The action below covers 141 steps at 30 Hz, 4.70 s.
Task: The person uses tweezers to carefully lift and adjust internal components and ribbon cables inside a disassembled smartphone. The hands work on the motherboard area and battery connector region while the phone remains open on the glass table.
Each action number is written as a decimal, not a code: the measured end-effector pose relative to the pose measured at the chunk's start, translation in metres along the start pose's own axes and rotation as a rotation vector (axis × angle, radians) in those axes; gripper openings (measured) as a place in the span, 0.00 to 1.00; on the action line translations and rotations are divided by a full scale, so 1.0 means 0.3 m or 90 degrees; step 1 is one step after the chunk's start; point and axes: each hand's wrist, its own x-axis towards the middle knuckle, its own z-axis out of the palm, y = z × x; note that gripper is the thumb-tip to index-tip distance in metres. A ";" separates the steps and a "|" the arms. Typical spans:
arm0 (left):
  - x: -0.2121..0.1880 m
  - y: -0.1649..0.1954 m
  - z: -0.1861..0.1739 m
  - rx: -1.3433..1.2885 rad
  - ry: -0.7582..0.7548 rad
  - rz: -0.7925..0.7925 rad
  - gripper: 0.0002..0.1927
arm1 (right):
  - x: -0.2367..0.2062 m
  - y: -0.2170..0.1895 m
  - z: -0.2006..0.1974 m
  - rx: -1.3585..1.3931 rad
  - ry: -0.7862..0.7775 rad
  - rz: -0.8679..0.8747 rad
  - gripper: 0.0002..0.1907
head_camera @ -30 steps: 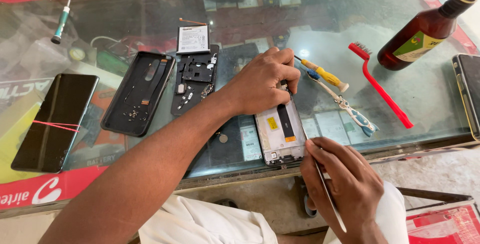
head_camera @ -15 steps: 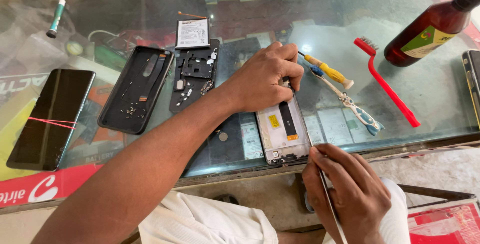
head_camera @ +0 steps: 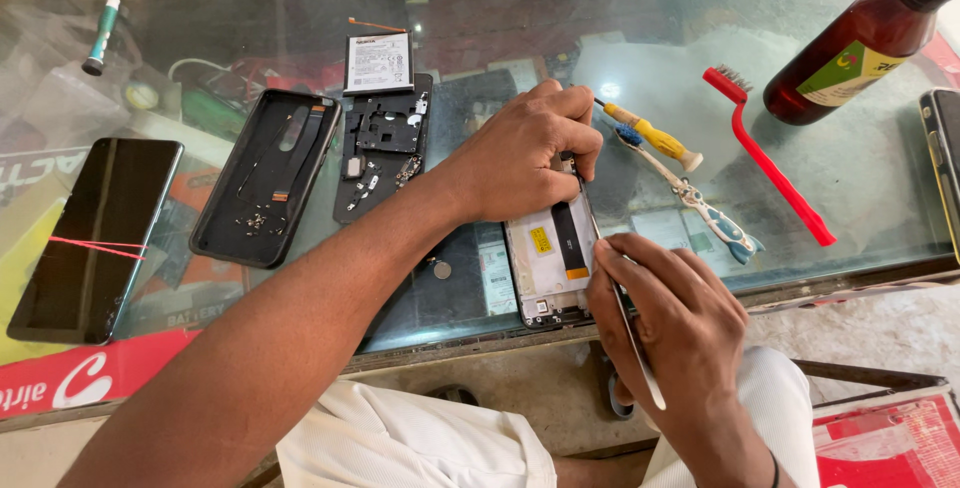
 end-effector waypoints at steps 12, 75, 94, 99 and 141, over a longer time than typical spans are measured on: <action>0.003 0.004 0.009 0.008 0.016 -0.018 0.01 | -0.015 0.014 0.036 0.047 0.083 0.044 0.10; -0.014 0.013 0.005 -0.003 0.006 -0.024 0.01 | -0.013 0.007 0.059 -0.018 0.092 0.025 0.07; -0.018 0.017 0.000 -0.017 0.012 -0.014 0.01 | -0.055 0.058 0.102 0.044 0.151 0.076 0.05; -0.015 0.016 0.004 -0.007 0.016 -0.017 0.01 | -0.055 0.059 0.102 0.040 0.149 0.083 0.05; -0.013 0.008 0.005 -0.018 0.035 0.008 0.01 | -0.028 0.048 0.091 0.032 0.105 0.099 0.06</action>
